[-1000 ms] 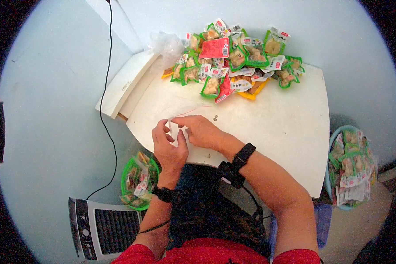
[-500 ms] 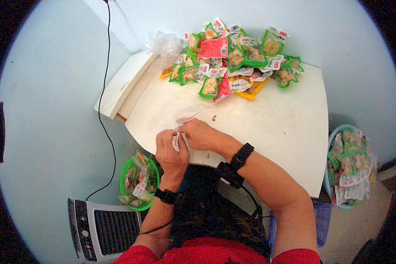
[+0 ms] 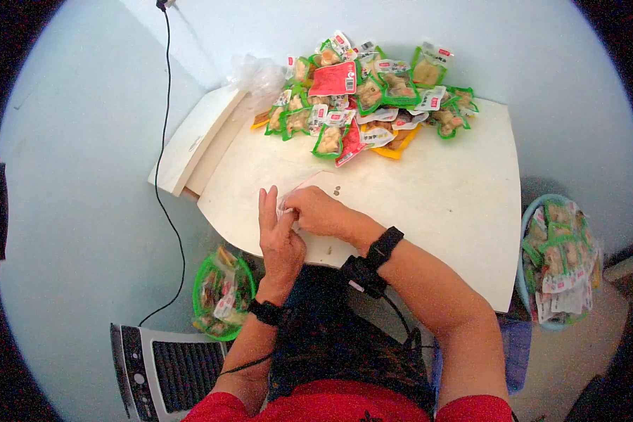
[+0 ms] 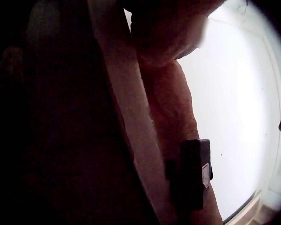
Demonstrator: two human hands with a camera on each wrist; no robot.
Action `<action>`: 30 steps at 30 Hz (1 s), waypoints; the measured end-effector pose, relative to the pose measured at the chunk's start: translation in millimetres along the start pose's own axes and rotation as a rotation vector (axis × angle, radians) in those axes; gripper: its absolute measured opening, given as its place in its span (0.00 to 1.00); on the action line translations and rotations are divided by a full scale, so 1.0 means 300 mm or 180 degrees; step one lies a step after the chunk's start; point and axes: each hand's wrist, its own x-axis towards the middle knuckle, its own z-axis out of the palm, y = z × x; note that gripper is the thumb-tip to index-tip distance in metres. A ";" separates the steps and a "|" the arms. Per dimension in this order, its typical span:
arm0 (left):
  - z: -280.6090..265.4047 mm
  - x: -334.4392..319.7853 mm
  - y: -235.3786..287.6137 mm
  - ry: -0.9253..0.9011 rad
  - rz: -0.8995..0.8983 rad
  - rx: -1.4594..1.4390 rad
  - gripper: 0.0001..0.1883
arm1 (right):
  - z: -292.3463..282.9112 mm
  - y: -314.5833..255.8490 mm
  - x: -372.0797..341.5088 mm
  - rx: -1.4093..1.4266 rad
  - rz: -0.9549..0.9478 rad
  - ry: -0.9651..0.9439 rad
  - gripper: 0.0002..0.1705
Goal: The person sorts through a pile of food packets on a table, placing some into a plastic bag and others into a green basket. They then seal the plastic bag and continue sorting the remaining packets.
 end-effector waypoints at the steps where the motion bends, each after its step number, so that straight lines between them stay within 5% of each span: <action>1: 0.001 0.001 0.001 -0.0003 -0.0025 0.0010 0.14 | 0.000 -0.003 0.000 -0.0024 -0.0003 0.0106 0.11; 6: -0.007 0.013 0.011 0.0190 -0.0238 0.0099 0.11 | 0.012 0.021 0.008 -0.0084 -0.0071 0.0648 0.13; 16: -0.029 0.057 -0.015 -0.0017 0.0158 -0.0137 0.10 | 0.005 0.005 0.012 0.0562 0.0116 0.0670 0.15; 23: -0.021 0.035 -0.059 -0.0009 -0.0492 -0.1064 0.15 | -0.020 -0.045 0.005 0.0611 0.0246 0.0827 0.15; 30: -0.006 0.054 -0.020 -0.0126 -0.0079 -0.0455 0.23 | -0.027 -0.046 0.004 0.0573 0.0342 0.0663 0.18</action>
